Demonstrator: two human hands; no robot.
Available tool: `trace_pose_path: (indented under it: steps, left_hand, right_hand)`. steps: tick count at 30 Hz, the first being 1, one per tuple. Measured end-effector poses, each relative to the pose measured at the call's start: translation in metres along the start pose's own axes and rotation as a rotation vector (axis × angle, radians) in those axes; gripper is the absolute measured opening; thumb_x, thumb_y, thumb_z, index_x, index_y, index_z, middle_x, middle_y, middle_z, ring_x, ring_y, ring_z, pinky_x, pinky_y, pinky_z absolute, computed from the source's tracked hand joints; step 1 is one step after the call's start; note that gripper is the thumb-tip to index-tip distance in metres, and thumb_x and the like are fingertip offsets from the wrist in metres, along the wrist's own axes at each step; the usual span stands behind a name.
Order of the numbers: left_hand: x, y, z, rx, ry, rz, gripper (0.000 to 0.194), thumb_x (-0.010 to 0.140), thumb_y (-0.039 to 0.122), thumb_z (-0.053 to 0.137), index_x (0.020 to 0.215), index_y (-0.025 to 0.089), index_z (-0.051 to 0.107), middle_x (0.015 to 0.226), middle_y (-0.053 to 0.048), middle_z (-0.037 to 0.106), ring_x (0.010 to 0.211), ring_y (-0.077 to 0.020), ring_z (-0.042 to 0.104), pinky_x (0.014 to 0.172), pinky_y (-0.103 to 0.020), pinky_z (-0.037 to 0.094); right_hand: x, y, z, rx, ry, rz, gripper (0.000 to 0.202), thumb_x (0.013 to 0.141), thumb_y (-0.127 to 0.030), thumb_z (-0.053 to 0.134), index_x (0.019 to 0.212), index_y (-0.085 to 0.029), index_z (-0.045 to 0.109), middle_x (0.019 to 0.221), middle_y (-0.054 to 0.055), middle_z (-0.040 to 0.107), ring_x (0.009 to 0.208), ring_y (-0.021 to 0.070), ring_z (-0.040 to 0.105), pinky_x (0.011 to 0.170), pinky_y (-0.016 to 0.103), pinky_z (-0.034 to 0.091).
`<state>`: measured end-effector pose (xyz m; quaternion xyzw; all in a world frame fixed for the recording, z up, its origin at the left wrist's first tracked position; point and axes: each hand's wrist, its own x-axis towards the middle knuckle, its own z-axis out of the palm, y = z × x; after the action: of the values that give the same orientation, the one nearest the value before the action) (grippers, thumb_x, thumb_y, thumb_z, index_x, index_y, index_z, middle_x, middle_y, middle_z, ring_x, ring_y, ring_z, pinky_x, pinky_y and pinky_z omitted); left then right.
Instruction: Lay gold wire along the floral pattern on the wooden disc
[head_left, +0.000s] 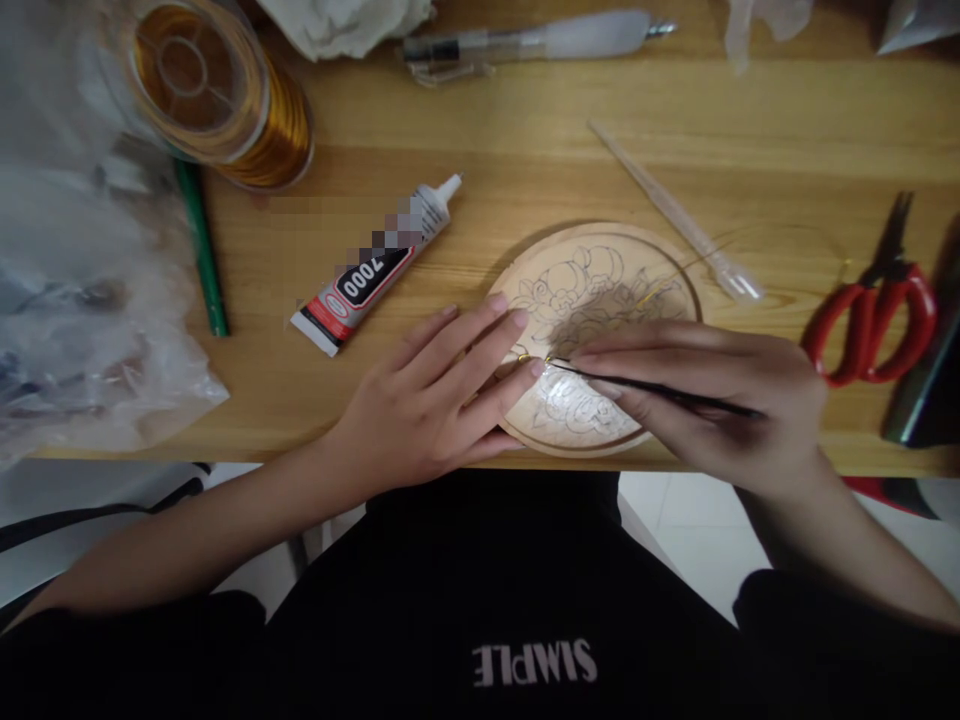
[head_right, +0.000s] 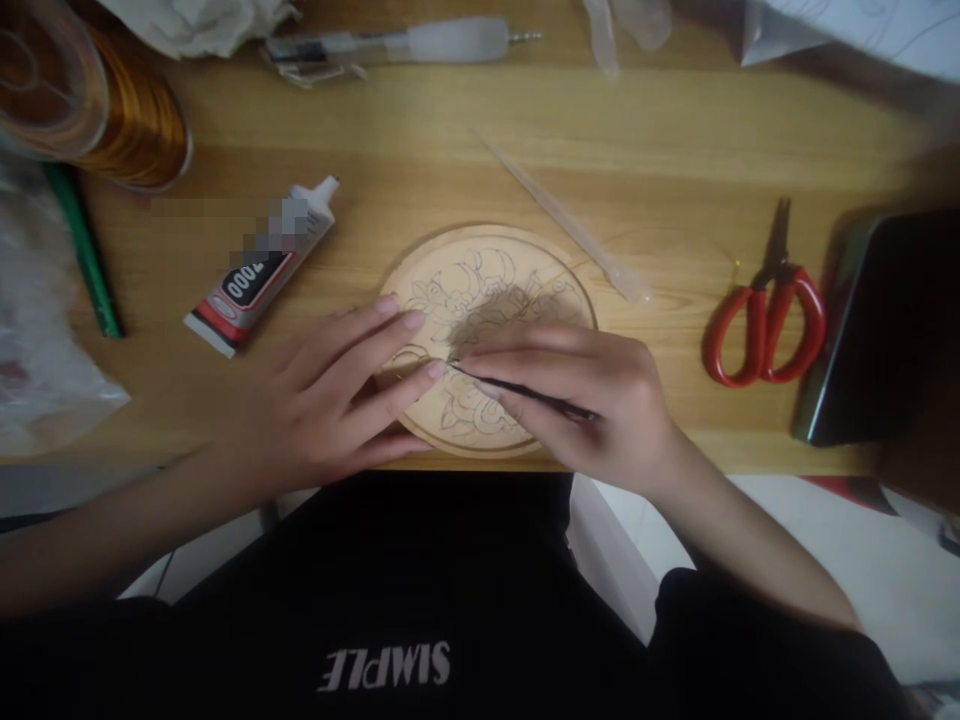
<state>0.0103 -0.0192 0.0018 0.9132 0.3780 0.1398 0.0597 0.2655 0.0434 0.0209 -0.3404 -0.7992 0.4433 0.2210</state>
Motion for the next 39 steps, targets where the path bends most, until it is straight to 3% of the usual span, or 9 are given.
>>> trace_pose_path:
  steps: [8, 16, 21, 27, 33, 39]
  left_hand:
    - [-0.0020, -0.0005, -0.0015, 0.017, -0.050, -0.011, 0.055, 0.096, 0.055, 0.057, 0.134, 0.016, 0.055, 0.144, -0.017, 0.055, 0.140, -0.0318, 0.048, 0.111, -0.046, 0.048]
    - [-0.0007, -0.0003, 0.0001, -0.001, -0.039, 0.001, 0.055, 0.096, 0.053, 0.058, 0.133, 0.012, 0.056, 0.142, -0.020, 0.056, 0.138, -0.0347, 0.050, 0.110, -0.048, 0.049]
    - [-0.0017, 0.0005, 0.0014, -0.014, -0.021, -0.019, 0.054, 0.096, 0.054, 0.059, 0.133, 0.016, 0.055, 0.144, -0.017, 0.055, 0.141, -0.0332, 0.047, 0.111, -0.048, 0.048]
    - [-0.0001, 0.0004, -0.0012, 0.037, -0.006, 0.008, 0.054, 0.095, 0.054, 0.060, 0.131, 0.013, 0.057, 0.140, -0.019, 0.058, 0.137, -0.0331, 0.051, 0.108, -0.046, 0.050]
    - [0.0011, -0.0041, -0.0043, -0.157, -0.037, -0.032, 0.054, 0.094, 0.048, 0.064, 0.133, 0.012, 0.056, 0.144, -0.022, 0.053, 0.139, -0.0360, 0.047, 0.111, -0.051, 0.045]
    - [0.0024, -0.0058, -0.0084, -0.162, -0.055, -0.020, 0.053, 0.094, 0.046, 0.064, 0.133, 0.011, 0.056, 0.144, -0.023, 0.052, 0.139, -0.0370, 0.047, 0.111, -0.053, 0.045]
  right_hand:
    - [-0.0010, -0.0005, 0.0007, -0.013, 0.008, 0.045, 0.035, 0.087, -0.016, 0.069, 0.115, -0.035, 0.073, 0.113, -0.001, 0.076, 0.092, 0.0186, 0.076, 0.072, 0.031, 0.064]
    - [-0.0009, -0.0036, 0.0019, -0.011, 0.013, 0.044, 0.034, 0.087, -0.014, 0.068, 0.113, -0.034, 0.075, 0.111, -0.001, 0.077, 0.096, 0.0182, 0.075, 0.080, 0.030, 0.064]
    - [-0.0004, -0.0002, 0.0022, -0.003, 0.021, 0.009, 0.032, 0.088, -0.015, 0.066, 0.112, -0.034, 0.075, 0.110, -0.002, 0.077, 0.097, 0.0182, 0.075, 0.082, 0.032, 0.064]
    - [-0.0026, 0.0028, 0.0002, -0.002, 0.047, -0.062, 0.031, 0.088, -0.014, 0.066, 0.113, -0.030, 0.075, 0.110, 0.001, 0.077, 0.095, 0.0164, 0.075, 0.078, 0.028, 0.064]
    - [-0.0084, 0.0005, 0.0034, -0.053, 0.058, -0.117, 0.030, 0.090, -0.012, 0.063, 0.116, -0.023, 0.073, 0.109, 0.006, 0.077, 0.100, 0.0155, 0.074, 0.085, 0.027, 0.062]
    - [-0.0084, 0.0027, 0.0090, -0.049, 0.097, -0.152, 0.028, 0.090, -0.010, 0.064, 0.114, -0.020, 0.073, 0.109, 0.008, 0.076, 0.105, 0.0167, 0.073, 0.091, 0.030, 0.061]
